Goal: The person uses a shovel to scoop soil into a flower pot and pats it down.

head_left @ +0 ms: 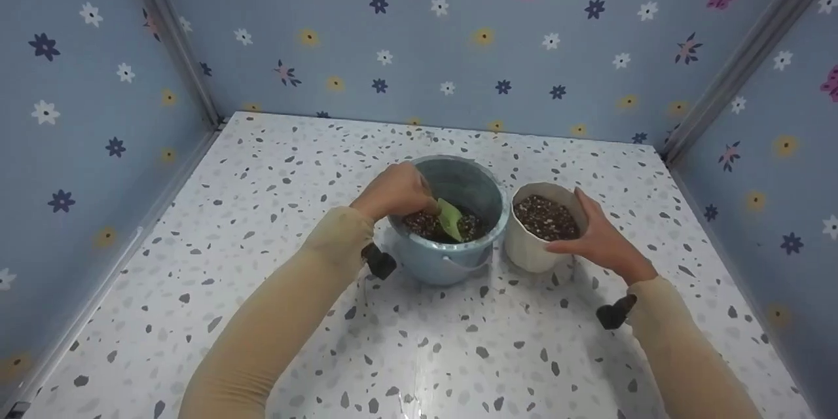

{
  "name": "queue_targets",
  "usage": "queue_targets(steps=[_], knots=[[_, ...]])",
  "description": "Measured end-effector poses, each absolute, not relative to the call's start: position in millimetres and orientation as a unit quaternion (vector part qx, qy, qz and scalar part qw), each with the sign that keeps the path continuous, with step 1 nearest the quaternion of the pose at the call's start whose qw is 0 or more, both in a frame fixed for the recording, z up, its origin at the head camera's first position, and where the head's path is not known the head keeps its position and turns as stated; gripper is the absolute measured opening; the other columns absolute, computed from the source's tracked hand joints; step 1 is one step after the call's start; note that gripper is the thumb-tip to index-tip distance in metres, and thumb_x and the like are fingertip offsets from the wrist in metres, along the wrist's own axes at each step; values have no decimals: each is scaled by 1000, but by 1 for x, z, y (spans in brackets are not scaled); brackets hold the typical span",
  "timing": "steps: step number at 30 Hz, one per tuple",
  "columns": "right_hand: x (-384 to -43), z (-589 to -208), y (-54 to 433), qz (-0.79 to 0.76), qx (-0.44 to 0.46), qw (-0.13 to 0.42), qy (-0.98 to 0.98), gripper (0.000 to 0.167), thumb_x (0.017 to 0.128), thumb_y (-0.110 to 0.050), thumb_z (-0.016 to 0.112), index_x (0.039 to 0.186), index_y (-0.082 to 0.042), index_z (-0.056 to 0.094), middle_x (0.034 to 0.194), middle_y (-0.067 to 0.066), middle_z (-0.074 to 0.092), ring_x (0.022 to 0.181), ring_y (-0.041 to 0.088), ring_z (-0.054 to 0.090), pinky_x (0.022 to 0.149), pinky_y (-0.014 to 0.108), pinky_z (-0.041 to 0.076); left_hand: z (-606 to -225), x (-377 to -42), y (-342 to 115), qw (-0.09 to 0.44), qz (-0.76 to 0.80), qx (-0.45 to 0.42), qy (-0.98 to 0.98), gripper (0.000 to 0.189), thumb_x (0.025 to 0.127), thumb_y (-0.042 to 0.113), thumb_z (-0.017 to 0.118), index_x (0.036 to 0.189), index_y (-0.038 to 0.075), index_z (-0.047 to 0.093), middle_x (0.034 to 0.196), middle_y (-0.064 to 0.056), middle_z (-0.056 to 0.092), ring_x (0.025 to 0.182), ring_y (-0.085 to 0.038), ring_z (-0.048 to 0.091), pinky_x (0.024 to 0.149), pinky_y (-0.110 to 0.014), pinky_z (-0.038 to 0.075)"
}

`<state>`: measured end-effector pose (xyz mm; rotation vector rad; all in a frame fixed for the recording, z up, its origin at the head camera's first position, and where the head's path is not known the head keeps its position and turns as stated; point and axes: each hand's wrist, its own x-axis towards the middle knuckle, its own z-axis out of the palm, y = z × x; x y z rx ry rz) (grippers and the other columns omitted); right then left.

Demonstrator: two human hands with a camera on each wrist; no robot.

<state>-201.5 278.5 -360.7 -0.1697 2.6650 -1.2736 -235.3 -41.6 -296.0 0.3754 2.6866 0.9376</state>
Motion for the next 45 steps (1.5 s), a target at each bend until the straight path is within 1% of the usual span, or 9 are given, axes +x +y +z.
queue_targets(steps=[2,3,6,12,22,29,37,41,45], knots=[[-231,-397,312,-404,-49,114,906,125,80,-40,83,157,-11,-12,162,22,-9,147,45,1,112,67,11,-329,-264,-45,139,330,144,923,25,81,21,77,64,6,66,58,3,57,54,-11,49,55,-27,45],[-241,-409,323,-402,-55,121,906,130,76,-47,84,158,-14,-11,163,20,-8,147,44,3,112,66,13,-341,-274,-46,141,342,156,916,21,80,23,77,68,7,70,61,2,61,55,-12,51,54,-27,46],[-252,-425,334,-405,-61,113,905,132,74,-49,85,158,-16,-11,163,19,-8,147,43,3,112,67,11,-351,-281,-46,141,360,153,910,19,79,26,79,78,7,77,69,1,69,61,-13,58,58,-28,50],[-251,-426,330,-398,-53,101,910,132,74,-48,86,158,-17,-12,163,19,-8,147,44,4,110,68,14,-355,-282,-47,123,378,144,906,19,77,24,81,67,9,73,62,0,65,56,-14,53,56,-29,47],[-252,-429,326,-398,-55,101,910,133,73,-49,86,158,-17,-12,163,18,-7,147,43,3,111,67,12,-355,-277,-51,133,429,117,885,28,76,25,82,82,-2,75,59,0,62,51,-11,52,52,-25,46],[-251,-428,326,-388,-65,94,914,131,74,-47,86,158,-14,-9,163,19,-6,147,43,4,112,66,12,-356,-276,-53,127,446,114,878,24,76,26,83,81,4,77,68,-3,70,59,-14,61,63,-32,54],[-250,-426,327,-363,-63,99,924,130,75,-50,84,159,-15,-9,163,20,-8,146,46,4,110,70,13,-359,-276,-56,124,472,105,867,21,76,29,83,78,9,78,73,-1,72,69,-17,66,73,-36,55],[-250,-425,327,-362,-55,102,925,130,75,-52,83,159,-17,-10,163,20,-9,146,47,5,109,71,14,-361,-276,-58,124,487,112,857,19,78,28,82,75,10,78,74,-2,72,69,-18,61,71,-37,54],[-250,-425,326,-357,-54,106,926,129,75,-53,82,158,-19,-11,163,19,-10,146,48,4,108,72,15,-362,-276,-63,124,497,108,852,18,78,29,83,79,12,79,83,-4,73,73,-17,62,72,-36,54]])
